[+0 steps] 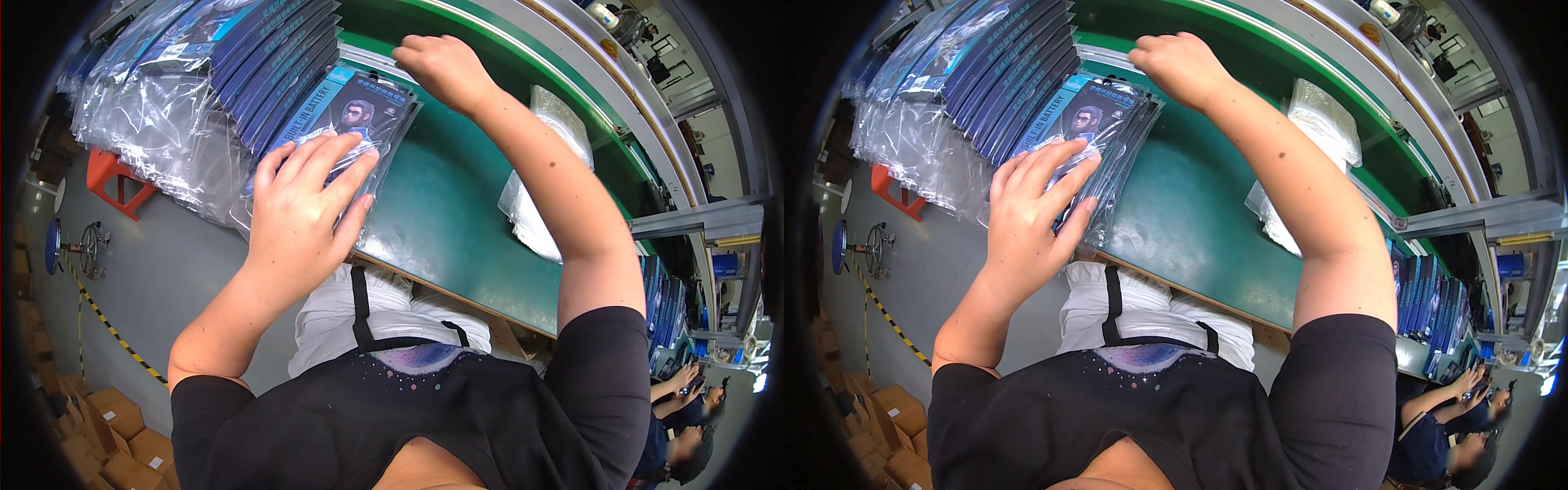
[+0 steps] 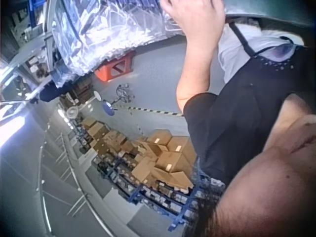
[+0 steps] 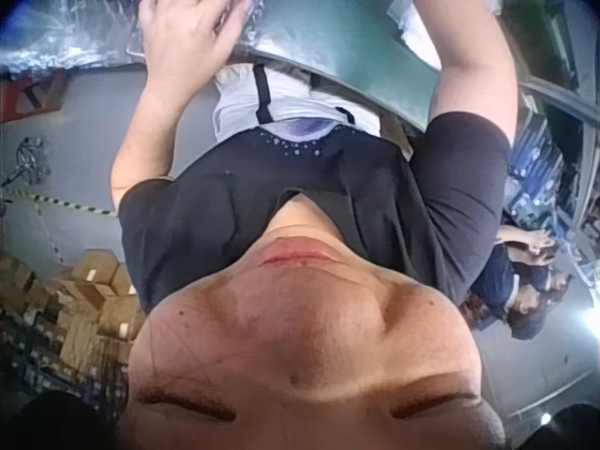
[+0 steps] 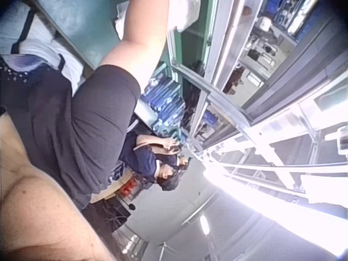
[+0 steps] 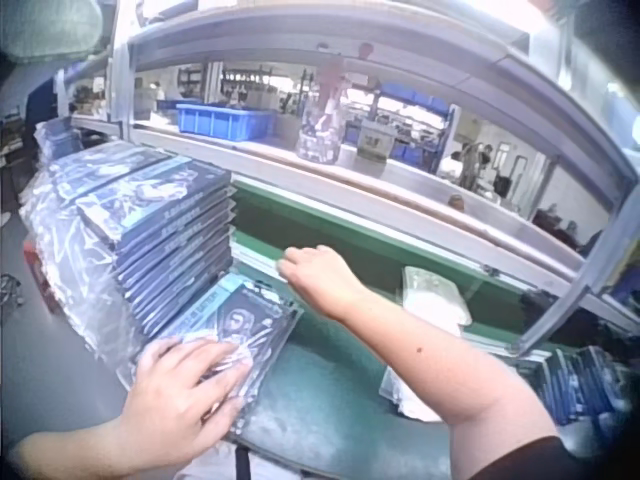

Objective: Manually inserting items into plastic protective sleeves on a factory assembly line.

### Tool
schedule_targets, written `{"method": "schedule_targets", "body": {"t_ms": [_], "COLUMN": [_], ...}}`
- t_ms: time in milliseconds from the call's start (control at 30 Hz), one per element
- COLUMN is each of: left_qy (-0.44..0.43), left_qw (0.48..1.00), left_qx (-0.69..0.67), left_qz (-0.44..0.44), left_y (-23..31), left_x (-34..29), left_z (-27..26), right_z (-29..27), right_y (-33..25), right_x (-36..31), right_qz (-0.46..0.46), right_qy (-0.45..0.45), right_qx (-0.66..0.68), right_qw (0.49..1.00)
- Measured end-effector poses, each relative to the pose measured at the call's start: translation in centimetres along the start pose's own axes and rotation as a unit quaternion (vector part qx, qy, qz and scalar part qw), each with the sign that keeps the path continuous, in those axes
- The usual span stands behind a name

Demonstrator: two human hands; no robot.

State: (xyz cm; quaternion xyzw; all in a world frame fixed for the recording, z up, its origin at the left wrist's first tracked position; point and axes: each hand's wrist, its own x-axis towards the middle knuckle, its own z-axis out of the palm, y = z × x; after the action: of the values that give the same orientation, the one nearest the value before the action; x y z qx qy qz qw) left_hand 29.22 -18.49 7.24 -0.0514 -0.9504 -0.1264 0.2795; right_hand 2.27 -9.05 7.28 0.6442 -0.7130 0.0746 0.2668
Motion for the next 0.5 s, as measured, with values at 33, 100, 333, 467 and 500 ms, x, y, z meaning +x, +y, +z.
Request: {"method": "schedule_targets", "body": {"t_ms": [33, 100, 333, 467, 500], "left_qy": [-0.013, -0.04, 0.039, 0.125, 0.161], "left_qw": [1.0, 0.999, 0.998, 0.991, 0.985], "left_qx": [-0.004, -0.013, -0.044, 0.036, 0.052], "left_qz": [0.0, 0.001, -0.007, 0.013, 0.024], "left_y": [0.0, 0.0, 0.1, -1.1, -1.2], "left_x": [0.0, 0.1, -1.1, -1.9, -1.6], "left_z": [-0.3, -1.0, -1.0, 2.3, 2.9], "right_z": [0.1, 0.2, 4.4, 3.4, 4.0], "right_y": [-0.6, -1.0, -8.5, -14.0, -14.5], "right_x": [-0.6, -1.4, -5.0, -3.4, -2.4], "right_qz": [0.092, 0.251, 0.521, 0.537, 0.555], "right_qy": [0.018, 0.046, 0.132, 0.138, 0.16], "right_qx": [0.06, 0.188, 0.415, 0.439, 0.454], "right_qw": [0.994, 0.948, 0.734, 0.707, 0.679]}}
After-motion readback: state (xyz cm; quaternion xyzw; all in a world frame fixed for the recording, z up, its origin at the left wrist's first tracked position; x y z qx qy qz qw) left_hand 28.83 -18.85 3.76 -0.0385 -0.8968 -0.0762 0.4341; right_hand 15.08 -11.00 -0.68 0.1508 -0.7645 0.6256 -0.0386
